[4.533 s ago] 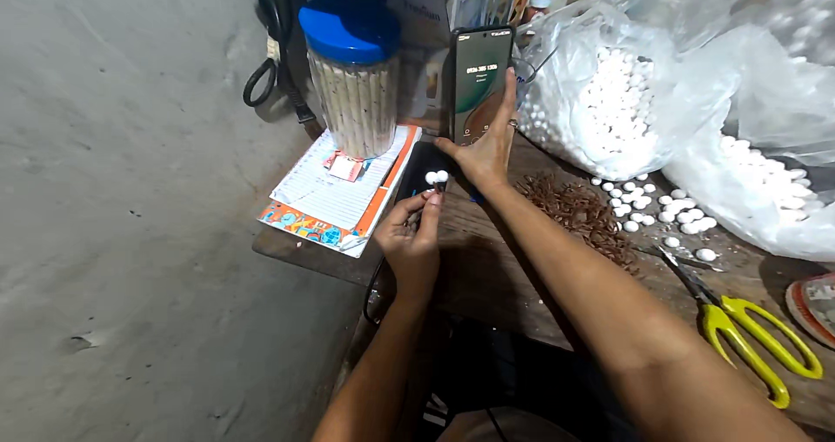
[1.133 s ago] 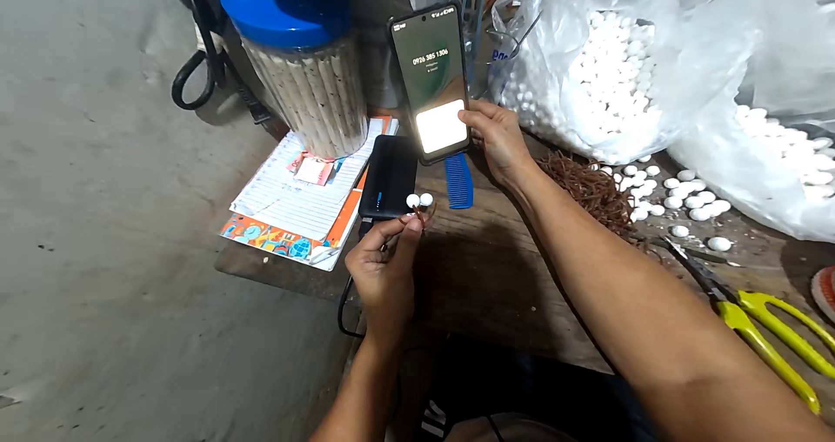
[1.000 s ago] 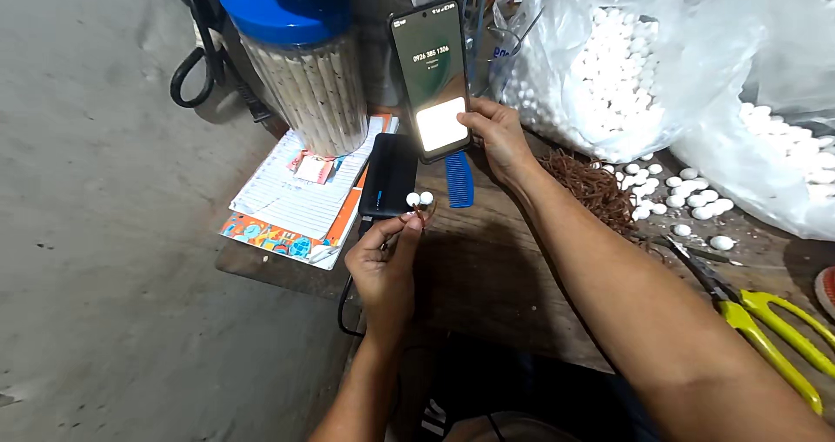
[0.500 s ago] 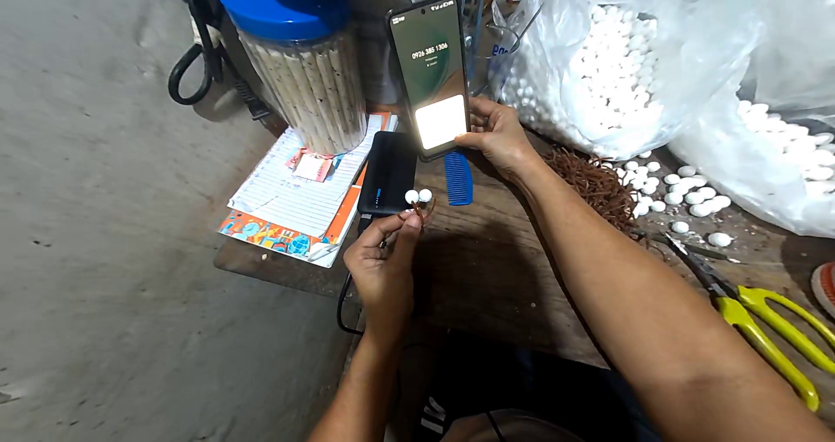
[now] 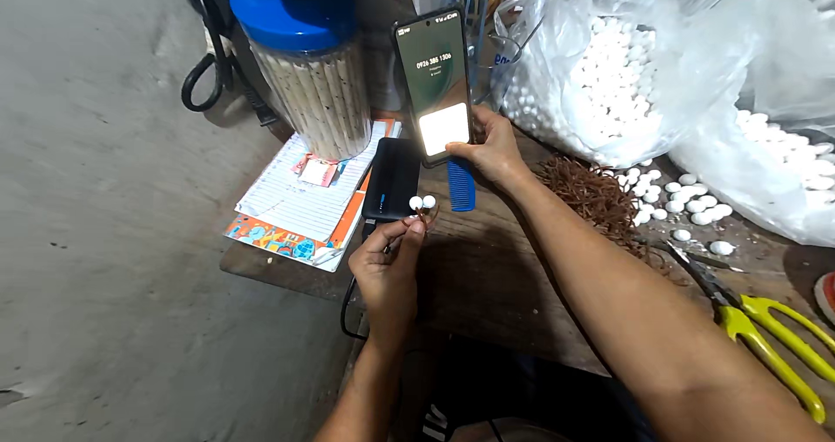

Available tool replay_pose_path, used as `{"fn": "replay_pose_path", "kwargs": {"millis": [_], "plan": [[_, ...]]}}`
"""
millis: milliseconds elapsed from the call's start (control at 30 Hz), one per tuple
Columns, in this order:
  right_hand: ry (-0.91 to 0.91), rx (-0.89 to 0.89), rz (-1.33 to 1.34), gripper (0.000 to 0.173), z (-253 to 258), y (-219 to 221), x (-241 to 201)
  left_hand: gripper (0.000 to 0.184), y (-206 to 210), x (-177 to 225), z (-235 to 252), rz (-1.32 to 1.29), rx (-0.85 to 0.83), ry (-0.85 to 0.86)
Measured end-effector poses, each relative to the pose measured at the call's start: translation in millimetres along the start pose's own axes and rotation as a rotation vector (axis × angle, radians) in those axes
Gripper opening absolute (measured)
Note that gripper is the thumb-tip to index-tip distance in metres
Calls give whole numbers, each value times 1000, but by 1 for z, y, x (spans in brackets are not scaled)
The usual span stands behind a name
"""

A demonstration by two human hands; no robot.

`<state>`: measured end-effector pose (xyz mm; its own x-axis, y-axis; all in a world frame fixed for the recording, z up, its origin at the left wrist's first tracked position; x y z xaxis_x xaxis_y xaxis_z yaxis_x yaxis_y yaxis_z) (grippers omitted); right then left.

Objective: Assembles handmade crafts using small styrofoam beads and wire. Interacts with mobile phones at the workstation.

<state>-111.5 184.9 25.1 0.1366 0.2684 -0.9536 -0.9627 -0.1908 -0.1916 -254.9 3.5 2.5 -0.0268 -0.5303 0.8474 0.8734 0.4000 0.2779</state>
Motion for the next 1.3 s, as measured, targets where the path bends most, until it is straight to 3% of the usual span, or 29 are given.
{"fn": "replay_pose_path", "kwargs": {"millis": [400,700,1300], "plan": [[-28,-44,28,61,-1,-2,0,23,1,0,0,-17,7,-10],[-17,-66,88,77,-3,-1,-1,21,1,0,1,19,-2,14],[-32,-90,99,74,-3,0,-1,24,1,0,1,-4,-2,4]]}}
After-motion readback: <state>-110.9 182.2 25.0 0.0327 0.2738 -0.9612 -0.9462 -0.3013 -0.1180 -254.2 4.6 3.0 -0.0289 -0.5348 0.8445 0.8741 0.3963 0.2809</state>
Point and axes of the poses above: each hand's wrist, its own z-axis towards the middle knuckle, its own y-axis out of the palm, x = y × z, the point moved 5 cm from there along z, towards the middle knuckle, and after that the axes turned 3 degrees about y, right-handed, at the moved point
